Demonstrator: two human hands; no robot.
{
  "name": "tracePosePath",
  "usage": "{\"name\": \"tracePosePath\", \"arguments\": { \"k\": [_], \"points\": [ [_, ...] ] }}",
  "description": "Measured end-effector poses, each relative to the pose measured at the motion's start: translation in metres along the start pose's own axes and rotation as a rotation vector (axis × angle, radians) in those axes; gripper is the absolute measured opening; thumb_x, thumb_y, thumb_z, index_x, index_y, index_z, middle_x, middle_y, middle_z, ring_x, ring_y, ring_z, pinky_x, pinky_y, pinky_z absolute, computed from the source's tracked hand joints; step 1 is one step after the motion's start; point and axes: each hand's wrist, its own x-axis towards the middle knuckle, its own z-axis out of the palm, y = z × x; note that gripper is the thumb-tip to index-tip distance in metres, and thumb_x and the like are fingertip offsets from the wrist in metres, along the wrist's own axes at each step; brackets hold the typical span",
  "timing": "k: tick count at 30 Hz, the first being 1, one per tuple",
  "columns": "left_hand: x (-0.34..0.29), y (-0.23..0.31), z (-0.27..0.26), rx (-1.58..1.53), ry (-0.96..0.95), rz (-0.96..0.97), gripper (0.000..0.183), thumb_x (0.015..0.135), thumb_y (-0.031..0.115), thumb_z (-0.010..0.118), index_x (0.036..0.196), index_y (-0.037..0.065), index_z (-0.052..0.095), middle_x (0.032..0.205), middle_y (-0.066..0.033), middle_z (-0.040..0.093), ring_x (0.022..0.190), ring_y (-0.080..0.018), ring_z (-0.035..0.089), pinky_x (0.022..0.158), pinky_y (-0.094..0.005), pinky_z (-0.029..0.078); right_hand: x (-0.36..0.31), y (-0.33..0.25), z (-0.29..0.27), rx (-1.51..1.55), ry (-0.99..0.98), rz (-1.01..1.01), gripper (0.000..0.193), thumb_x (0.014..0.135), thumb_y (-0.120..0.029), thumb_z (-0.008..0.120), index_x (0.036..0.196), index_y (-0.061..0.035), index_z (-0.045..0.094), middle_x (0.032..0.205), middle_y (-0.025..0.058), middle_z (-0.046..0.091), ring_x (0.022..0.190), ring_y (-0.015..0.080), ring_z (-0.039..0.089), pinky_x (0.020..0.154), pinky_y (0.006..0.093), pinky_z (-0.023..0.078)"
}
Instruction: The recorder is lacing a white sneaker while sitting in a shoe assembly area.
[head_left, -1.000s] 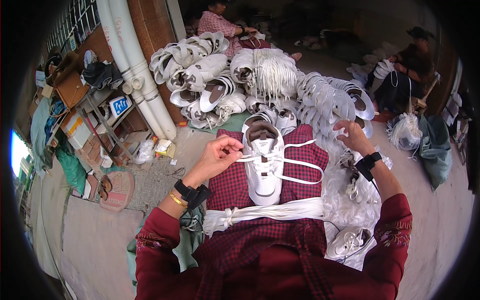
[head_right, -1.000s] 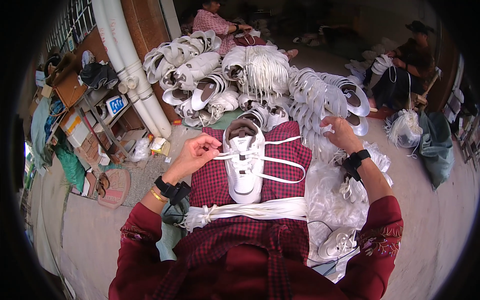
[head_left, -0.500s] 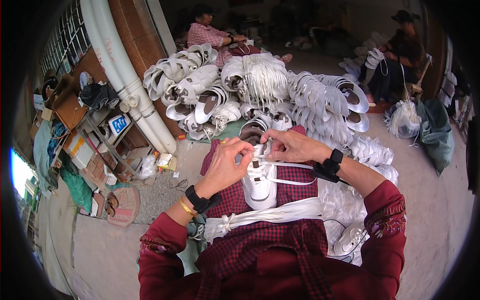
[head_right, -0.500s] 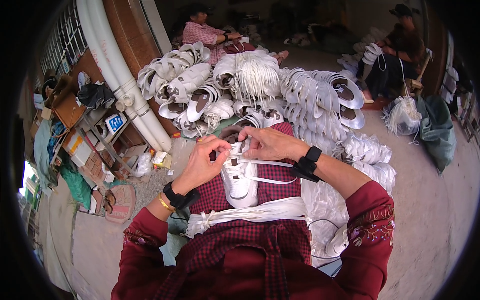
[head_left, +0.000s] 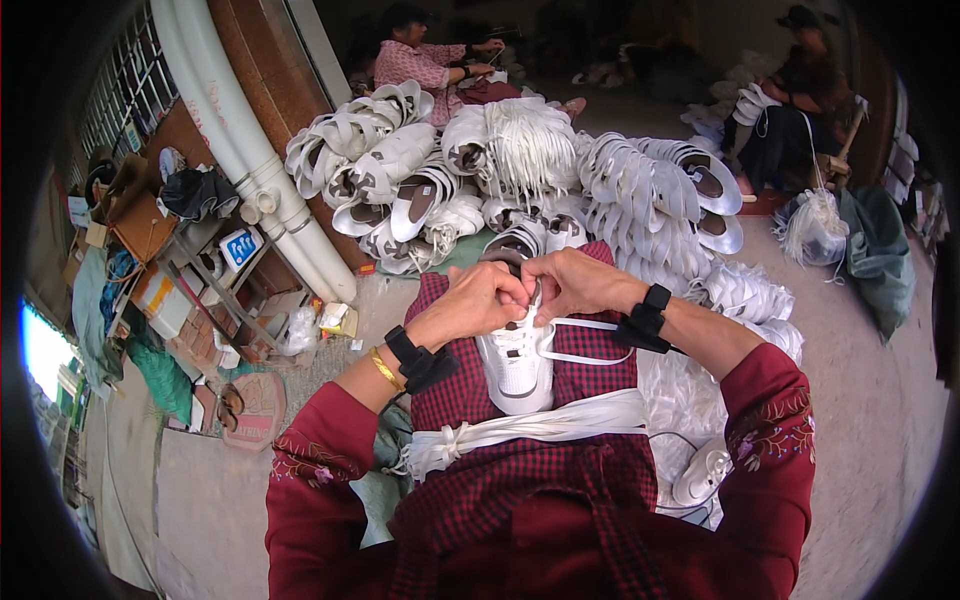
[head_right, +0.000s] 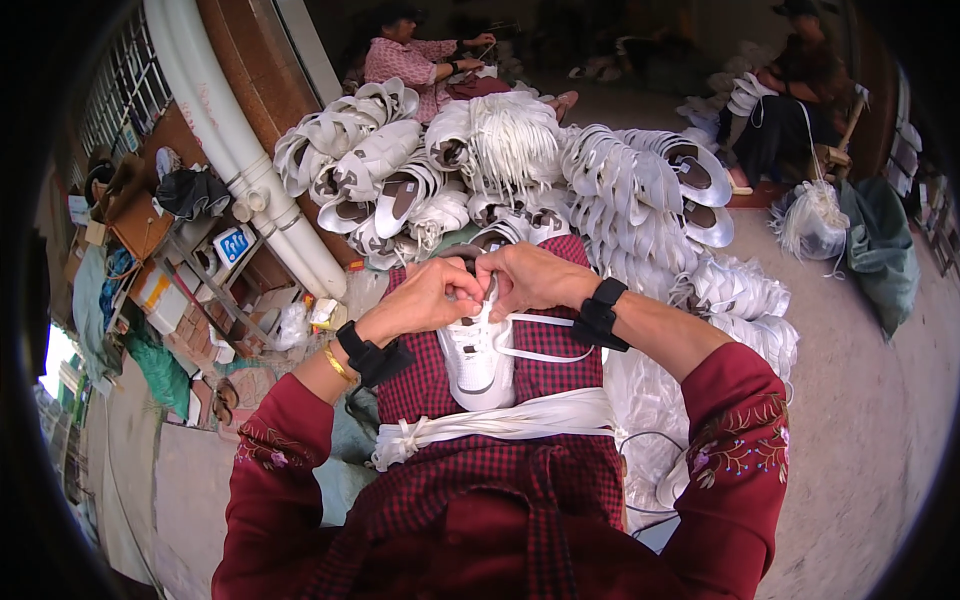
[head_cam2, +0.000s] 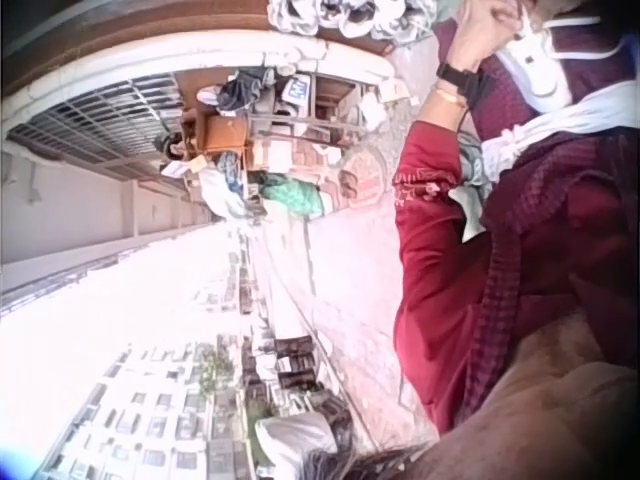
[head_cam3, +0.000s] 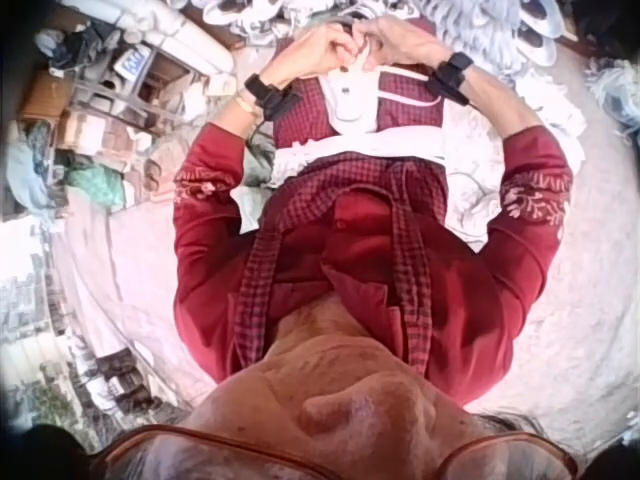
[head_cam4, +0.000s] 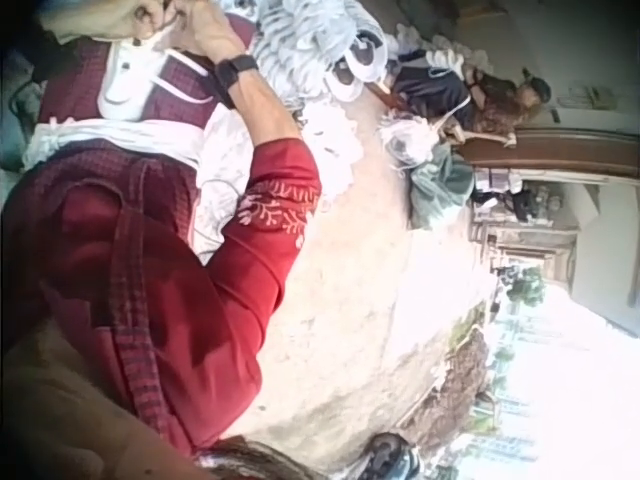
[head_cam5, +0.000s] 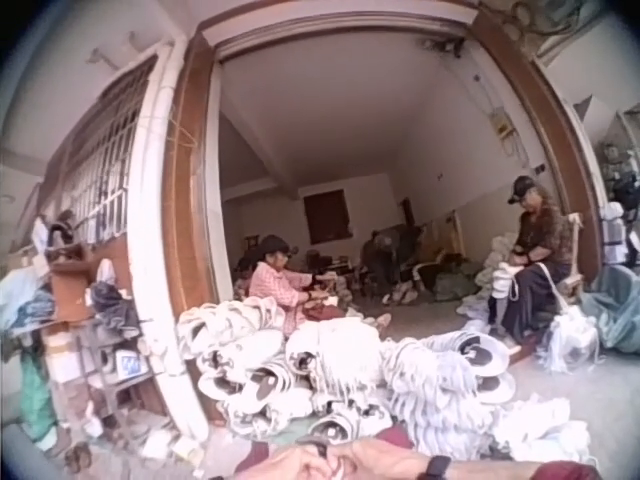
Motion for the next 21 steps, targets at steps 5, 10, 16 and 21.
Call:
{"name": "tracePosePath", "arguments": {
  "k": [5, 10, 16, 21],
  "points": [
    [-0.007, -0.004, -0.002, 0.200, 0.007, 0.122, 0.006, 0.074, 0.008, 0.073, 0.078, 0.004, 0.069, 0.078, -0.0065, 0.060, 0.076, -0.0235, 0.061, 0.072, -0.0373, 0.043, -0.005, -0.002, 0.000, 0.048, -0.011, 0.029, 0.040, 0.075, -0.012, 0.085, 0.104, -0.0050, 0.059, 0.073, 0.0050, 0.069, 0.065, 0.0115, 0.062, 0.061, 0.0297, 0.048],
    [-0.040, -0.023, -0.067, 0.405, 0.198, -0.033, 0.004, 0.076, 0.007, 0.072, 0.078, 0.005, 0.069, 0.078, -0.0067, 0.062, 0.079, -0.0269, 0.061, 0.072, -0.0388, 0.043, -0.012, -0.005, -0.004, 0.024, -0.018, -0.001, 0.035, 0.083, -0.008, 0.071, 0.114, -0.0073, 0.055, 0.079, 0.0031, 0.070, 0.073, 0.0121, 0.062, 0.070, 0.0297, 0.049],
    [-0.112, -0.094, -0.127, 0.464, 0.397, -0.366, 0.003, 0.078, 0.010, 0.070, 0.079, 0.008, 0.071, 0.085, -0.0070, 0.064, 0.084, -0.0268, 0.064, 0.079, -0.0443, 0.044, -0.010, -0.006, -0.006, 0.072, -0.027, 0.057, 0.041, 0.083, -0.007, 0.068, 0.122, -0.0054, 0.054, 0.079, 0.0063, 0.067, 0.073, 0.0153, 0.063, 0.071, 0.0305, 0.051],
    [-0.149, -0.126, -0.127, 0.377, 0.472, -0.496, 0.005, 0.078, 0.008, 0.071, 0.083, 0.007, 0.072, 0.091, -0.0114, 0.065, 0.089, -0.0324, 0.065, 0.079, -0.0401, 0.049, -0.012, -0.006, -0.004, 0.018, -0.054, 0.070, 0.053, 0.083, -0.007, 0.069, 0.132, -0.0111, 0.049, 0.084, 0.0031, 0.069, 0.076, 0.0121, 0.061, 0.075, 0.0293, 0.049]
  ]
}}
